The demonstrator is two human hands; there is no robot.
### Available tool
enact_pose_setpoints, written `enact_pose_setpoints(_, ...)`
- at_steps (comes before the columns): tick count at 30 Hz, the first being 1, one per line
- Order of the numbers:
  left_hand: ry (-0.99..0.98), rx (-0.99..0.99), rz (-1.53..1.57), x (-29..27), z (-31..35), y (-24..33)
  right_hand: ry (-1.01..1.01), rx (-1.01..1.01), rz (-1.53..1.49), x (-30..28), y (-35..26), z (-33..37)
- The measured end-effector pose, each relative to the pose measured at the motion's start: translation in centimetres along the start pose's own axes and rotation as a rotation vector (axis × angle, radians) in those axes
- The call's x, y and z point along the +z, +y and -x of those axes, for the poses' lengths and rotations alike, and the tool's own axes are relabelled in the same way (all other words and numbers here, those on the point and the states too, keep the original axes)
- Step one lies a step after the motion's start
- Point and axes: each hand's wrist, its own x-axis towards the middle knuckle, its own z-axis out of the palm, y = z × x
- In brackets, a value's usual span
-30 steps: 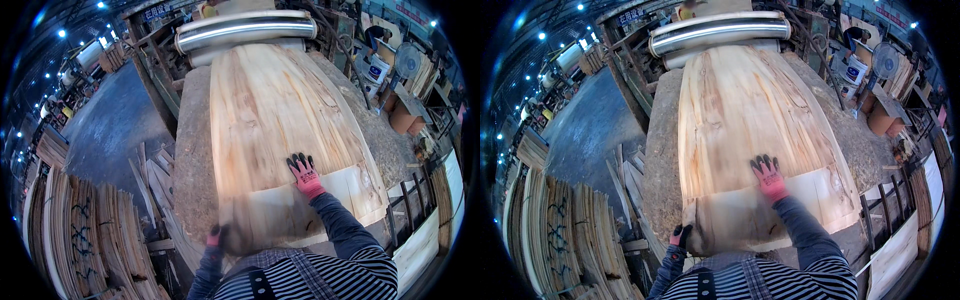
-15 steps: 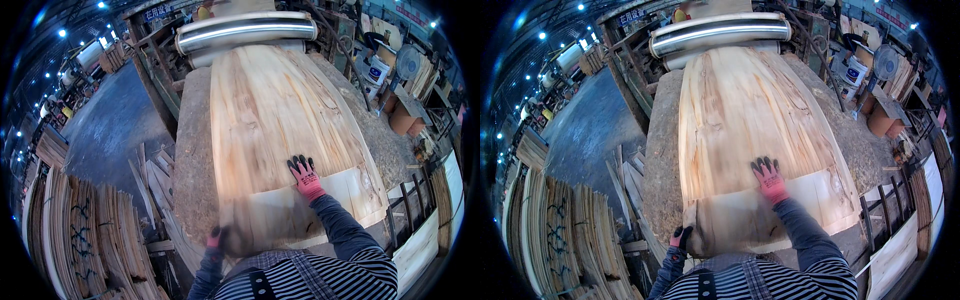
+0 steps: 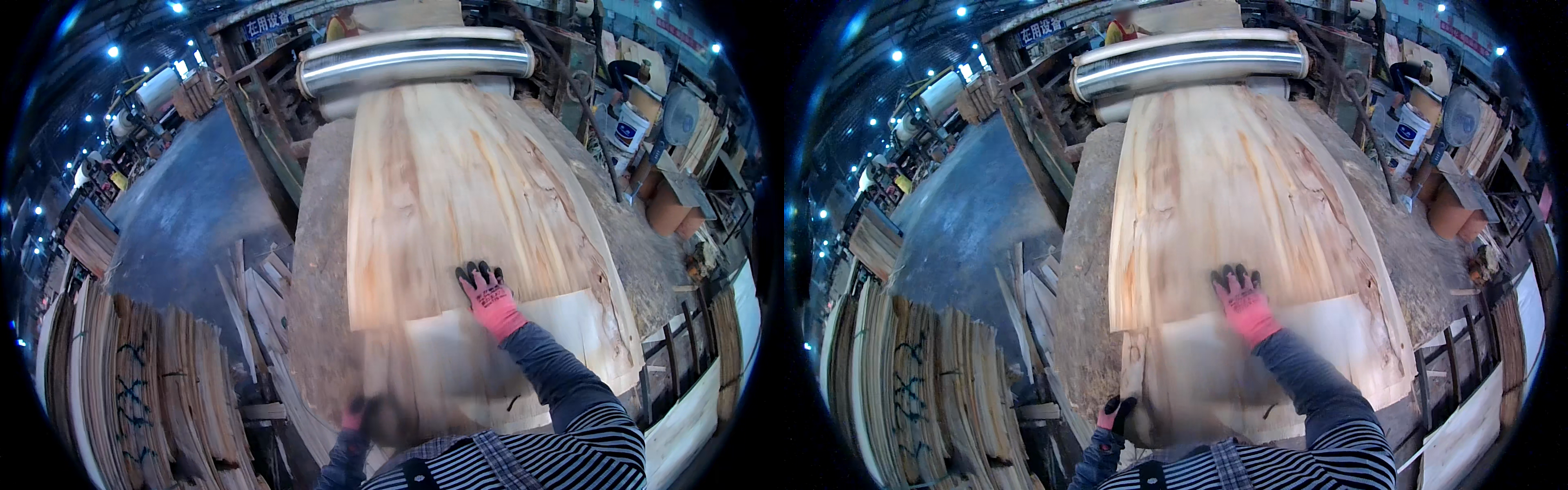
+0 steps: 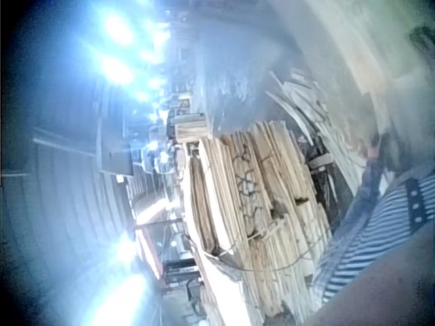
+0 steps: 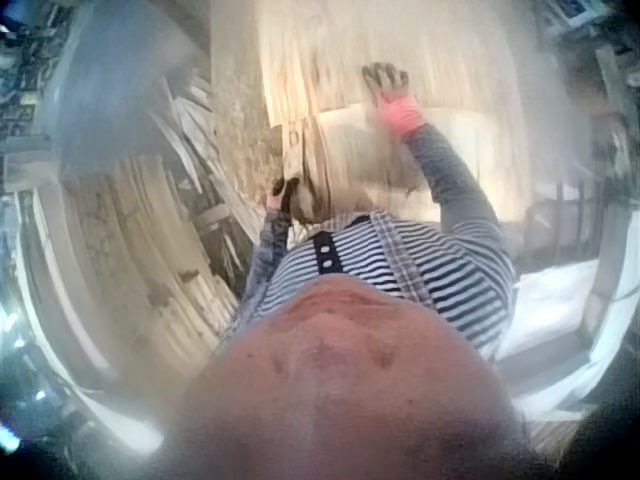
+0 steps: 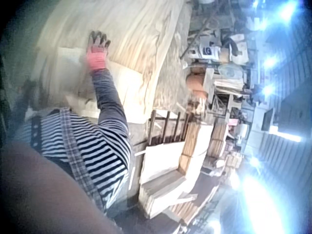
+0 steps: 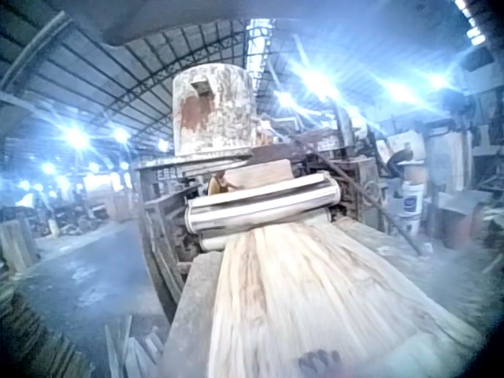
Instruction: The person feeds large wooden planks into a roller machine one at a time, guiding them with gloved hands and using a long metal bar to assist movement. The planks pass through the rollers and are stacked on the other side.
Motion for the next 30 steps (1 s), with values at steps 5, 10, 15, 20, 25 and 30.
enact_pose_setpoints(5, 0.004, 0.111, -0.15, 0.9, 1.4, 2.3, 0.264, 0.012, 0.15, 3.0, 4.8, -7.8)
enact_pose_setpoints(10, 0.067, -0.092, -0.041, 2.8, 3.1, 7.7, 0.367, 0.022, -0.077, 0.0, 4.6, -7.1)
enact_pose_setpoints(15, 0.063, -0.011, -0.056, 2.4, 2.5, 7.2, 0.288, -0.156, -0.275, -2.8, -0.1, 6.4)
enact_pose_setpoints(20, -0.222, -0.056, 0.087, 1.9, 2.8, 10.1, 0.063, -0.044, -0.258, -1.3, -2.6, 22.5)
enact_pose_setpoints(25, -0.263, -0.27, 0.405, 1.5, 4.8, 18.3, 0.012, 0.049, -0.219, 2.0, -6.0, 27.8)
enact_pose_setpoints(30, -0.32, 0.017, 0.36, 0.6, 10.6, 19.8, 0.232, 0.176, -0.144, 1.6, -8.0, 29.6)
